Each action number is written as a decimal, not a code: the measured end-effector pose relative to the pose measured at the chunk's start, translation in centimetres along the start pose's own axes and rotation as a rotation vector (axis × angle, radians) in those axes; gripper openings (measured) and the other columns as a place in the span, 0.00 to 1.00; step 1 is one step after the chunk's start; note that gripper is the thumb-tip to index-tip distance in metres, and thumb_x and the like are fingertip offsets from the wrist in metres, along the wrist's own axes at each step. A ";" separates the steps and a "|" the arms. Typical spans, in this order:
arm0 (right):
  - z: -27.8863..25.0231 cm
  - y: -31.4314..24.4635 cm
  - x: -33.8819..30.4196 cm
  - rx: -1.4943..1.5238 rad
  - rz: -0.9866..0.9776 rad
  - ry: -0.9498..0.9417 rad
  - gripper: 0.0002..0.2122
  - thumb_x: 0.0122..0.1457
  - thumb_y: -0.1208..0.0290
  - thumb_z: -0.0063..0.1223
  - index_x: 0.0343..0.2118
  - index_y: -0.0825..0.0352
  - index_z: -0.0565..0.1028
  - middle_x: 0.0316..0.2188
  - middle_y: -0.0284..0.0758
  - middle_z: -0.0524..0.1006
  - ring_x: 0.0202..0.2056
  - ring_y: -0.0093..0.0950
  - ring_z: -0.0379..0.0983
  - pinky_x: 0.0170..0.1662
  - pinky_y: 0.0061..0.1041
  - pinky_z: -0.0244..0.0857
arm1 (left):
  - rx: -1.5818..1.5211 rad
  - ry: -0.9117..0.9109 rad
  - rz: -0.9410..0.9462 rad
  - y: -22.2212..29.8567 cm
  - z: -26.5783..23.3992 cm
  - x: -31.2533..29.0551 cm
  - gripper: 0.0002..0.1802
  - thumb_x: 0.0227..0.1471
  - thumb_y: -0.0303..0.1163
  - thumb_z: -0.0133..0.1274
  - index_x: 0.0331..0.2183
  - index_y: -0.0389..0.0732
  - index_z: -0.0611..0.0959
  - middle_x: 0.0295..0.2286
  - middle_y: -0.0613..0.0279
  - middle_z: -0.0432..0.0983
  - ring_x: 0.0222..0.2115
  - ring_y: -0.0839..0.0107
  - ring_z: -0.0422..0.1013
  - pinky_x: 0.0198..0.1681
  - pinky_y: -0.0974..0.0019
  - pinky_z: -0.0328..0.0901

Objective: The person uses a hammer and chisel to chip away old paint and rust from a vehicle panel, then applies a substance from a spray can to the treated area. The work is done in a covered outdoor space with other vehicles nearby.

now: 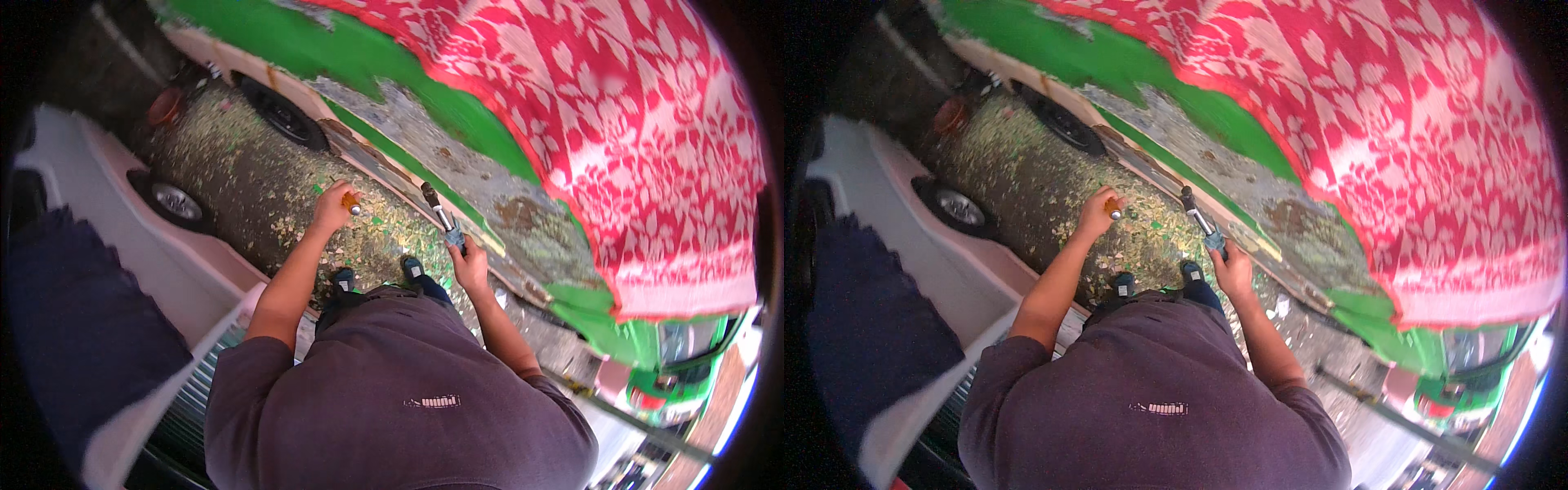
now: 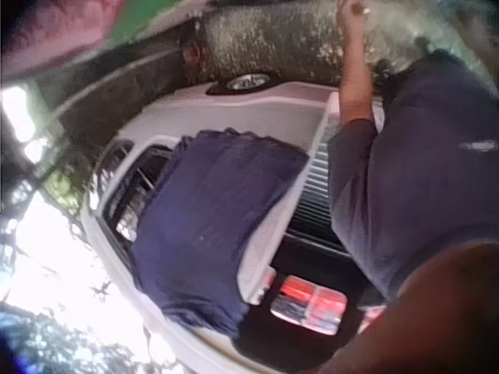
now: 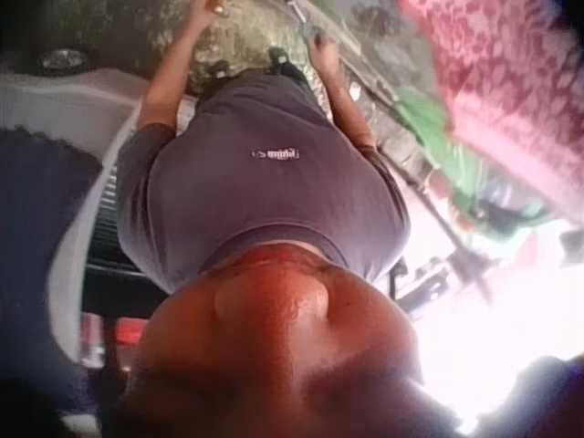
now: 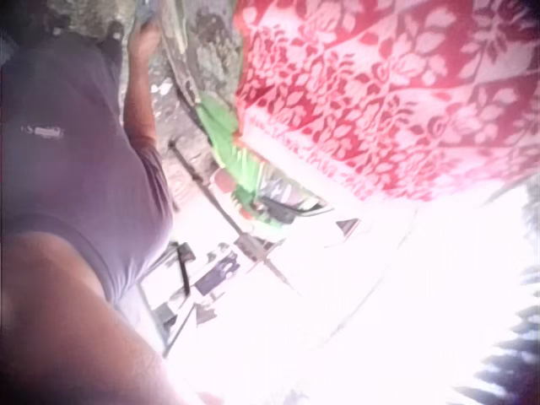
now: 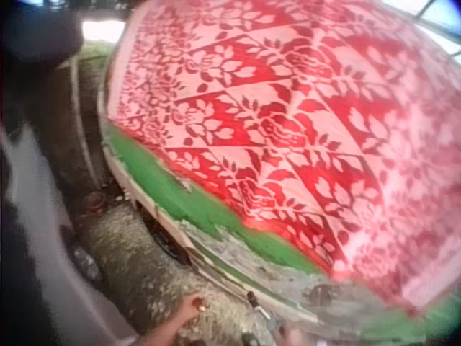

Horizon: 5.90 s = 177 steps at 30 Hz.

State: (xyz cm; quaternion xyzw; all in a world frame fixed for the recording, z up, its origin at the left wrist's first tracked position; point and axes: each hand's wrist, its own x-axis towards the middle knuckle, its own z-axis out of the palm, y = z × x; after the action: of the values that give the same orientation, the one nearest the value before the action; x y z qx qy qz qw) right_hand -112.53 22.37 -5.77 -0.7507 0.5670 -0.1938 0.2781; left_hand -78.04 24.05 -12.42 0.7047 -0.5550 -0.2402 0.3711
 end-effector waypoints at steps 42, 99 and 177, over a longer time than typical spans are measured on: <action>23.3 -11.2 -9.6 -0.151 -0.951 -1.430 0.16 0.56 0.62 0.58 0.39 0.71 0.77 0.19 0.37 0.73 0.21 0.23 0.65 0.26 0.28 0.62 | 0.027 1.693 -1.261 1.8 16.7 -53.8 0.19 0.34 0.17 0.59 0.32 0.40 0.74 0.33 0.53 0.72 0.37 0.52 0.71 0.40 0.59 0.67; 46.5 -6.4 -39.9 -0.185 -1.296 -1.557 0.24 0.52 0.79 0.54 0.54 0.69 0.68 0.49 0.45 0.71 0.49 0.41 0.70 0.52 0.36 0.65 | 0.013 1.257 -1.634 -9.6 21.2 -67.9 0.27 0.45 0.32 0.57 0.50 0.48 0.78 0.60 0.60 0.60 0.57 0.57 0.60 0.57 0.52 0.56; 44.3 -17.0 -19.1 0.077 -0.131 -1.661 0.12 0.58 0.66 0.58 0.41 0.66 0.74 0.32 0.31 0.77 0.34 0.25 0.76 0.33 0.24 0.71 | -0.620 1.789 -0.956 -14.4 12.5 -55.2 0.20 0.46 0.24 0.60 0.43 0.36 0.76 0.38 0.61 0.75 0.38 0.72 0.71 0.43 0.67 0.67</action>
State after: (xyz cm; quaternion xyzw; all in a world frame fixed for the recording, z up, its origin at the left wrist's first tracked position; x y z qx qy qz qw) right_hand -78.40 52.92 -28.60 -0.6707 0.1257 0.3880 0.6196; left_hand -93.54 75.43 -35.42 0.6447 0.3406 0.1138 0.6749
